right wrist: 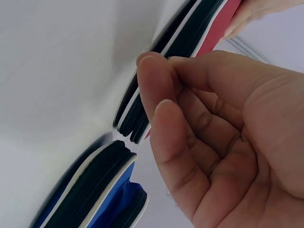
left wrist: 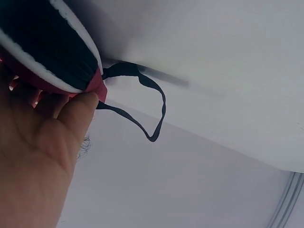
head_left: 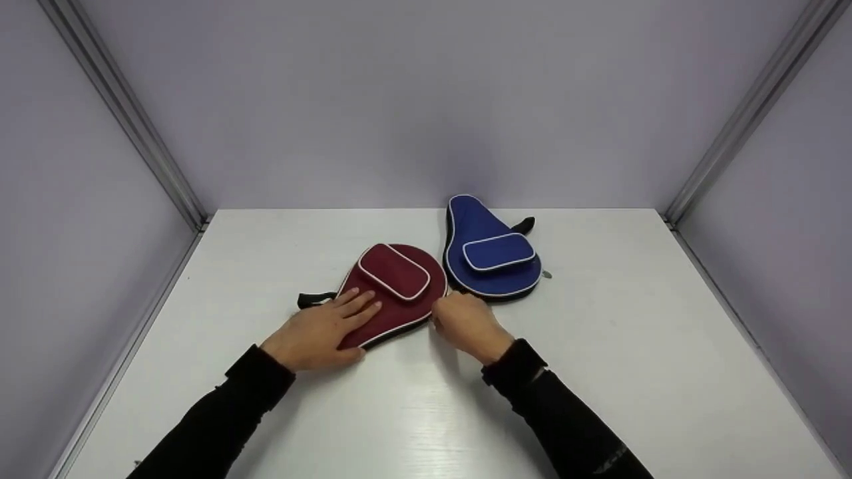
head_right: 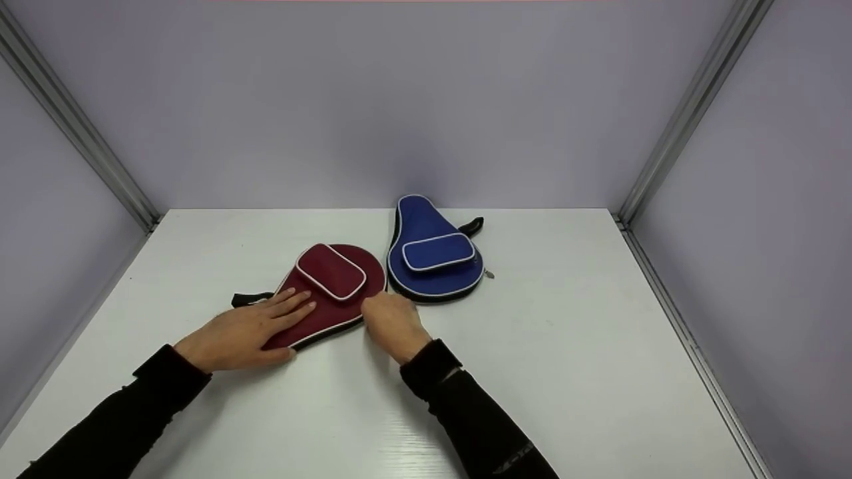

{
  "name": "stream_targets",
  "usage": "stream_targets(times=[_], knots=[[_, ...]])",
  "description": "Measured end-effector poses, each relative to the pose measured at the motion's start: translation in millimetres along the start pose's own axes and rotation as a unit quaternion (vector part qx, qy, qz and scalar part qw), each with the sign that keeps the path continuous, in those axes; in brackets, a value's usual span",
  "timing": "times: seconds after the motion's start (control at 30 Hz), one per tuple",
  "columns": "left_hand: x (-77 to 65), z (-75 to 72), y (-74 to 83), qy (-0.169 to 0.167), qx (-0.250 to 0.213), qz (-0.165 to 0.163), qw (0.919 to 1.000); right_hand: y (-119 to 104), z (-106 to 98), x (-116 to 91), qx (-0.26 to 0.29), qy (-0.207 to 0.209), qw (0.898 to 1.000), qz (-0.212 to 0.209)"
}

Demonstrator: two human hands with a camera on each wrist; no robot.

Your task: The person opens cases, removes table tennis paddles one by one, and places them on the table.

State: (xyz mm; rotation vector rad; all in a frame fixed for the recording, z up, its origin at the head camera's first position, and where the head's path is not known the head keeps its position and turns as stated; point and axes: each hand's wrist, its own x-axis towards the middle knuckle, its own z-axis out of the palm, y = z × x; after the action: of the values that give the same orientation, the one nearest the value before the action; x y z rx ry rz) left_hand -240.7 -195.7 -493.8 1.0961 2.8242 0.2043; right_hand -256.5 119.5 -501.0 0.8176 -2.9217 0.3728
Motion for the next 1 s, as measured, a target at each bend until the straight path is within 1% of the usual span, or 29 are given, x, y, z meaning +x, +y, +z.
stream_targets(times=[0.1, 0.17, 0.27, 0.37, 0.47, 0.5, 0.6, 0.7, 0.73, 0.77, 0.8, 0.87, 0.9, 1.0], knots=[[-0.3, 0.5, 0.6, 0.0, 0.0, -0.001, 1.0, -8, -1, -2, -0.003, -0.003, 1.0, -0.018], [-0.4, 0.3, 2.1, -0.001, -0.001, -0.002, 1.0, -11, -1, -3, -0.007, 0.001, 1.0, -0.018], [-0.5, 0.2, 6.6, -0.003, -0.001, -0.006, 1.0, -10, 1, -2, -0.011, 0.007, 1.0, -0.005], [-0.2, 0.8, 14.0, -0.005, 0.008, -0.009, 0.9999, -5, 3, 0, -0.009, 0.015, 1.0, 0.009], [0.9, 0.1, 24.4, -0.013, 0.026, -0.014, 0.9995, 2, 5, 1, -0.005, 0.042, 0.999, 0.001], [1.3, -0.4, 28.1, -0.016, 0.031, -0.015, 0.9993, 12, 15, 3, -0.01, 0.057, 0.998, -0.009], [2.0, -2.7, 41.1, -0.027, 0.042, -0.011, 0.9987, 21, 22, 3, -0.021, 0.083, 0.996, -0.018], [2.6, -4.2, 55.1, -0.041, 0.048, 0.0, 0.998, 26, 23, 5, -0.025, 0.084, 0.996, -0.005], [2.6, -4.3, 60.0, -0.045, 0.047, 0.005, 0.9979, 19, 13, 3, -0.018, 0.077, 0.997, 0.008], [2.4, -4.4, 65.0, -0.05, 0.048, 0.009, 0.9976, 20, 13, 3, -0.02, 0.077, 0.997, 0.014], [1.9, -4.6, 70.0, -0.055, 0.049, 0.013, 0.9972, 17, 8, 3, -0.012, 0.072, 0.997, 0.022], [1.0, -4.3, 79.2, -0.062, 0.058, 0.023, 0.9961, 18, 8, 3, -0.02, 0.075, 0.997, 0.031], [0.4, -4.5, 83.5, -0.066, 0.063, 0.028, 0.9954, 26, 17, 6, -0.027, 0.084, 0.996, 0.029], [-0.3, -6.6, 92.2, -0.075, 0.088, 0.042, 0.9924, 28, 17, 6, -0.035, 0.091, 0.995, 0.032]])
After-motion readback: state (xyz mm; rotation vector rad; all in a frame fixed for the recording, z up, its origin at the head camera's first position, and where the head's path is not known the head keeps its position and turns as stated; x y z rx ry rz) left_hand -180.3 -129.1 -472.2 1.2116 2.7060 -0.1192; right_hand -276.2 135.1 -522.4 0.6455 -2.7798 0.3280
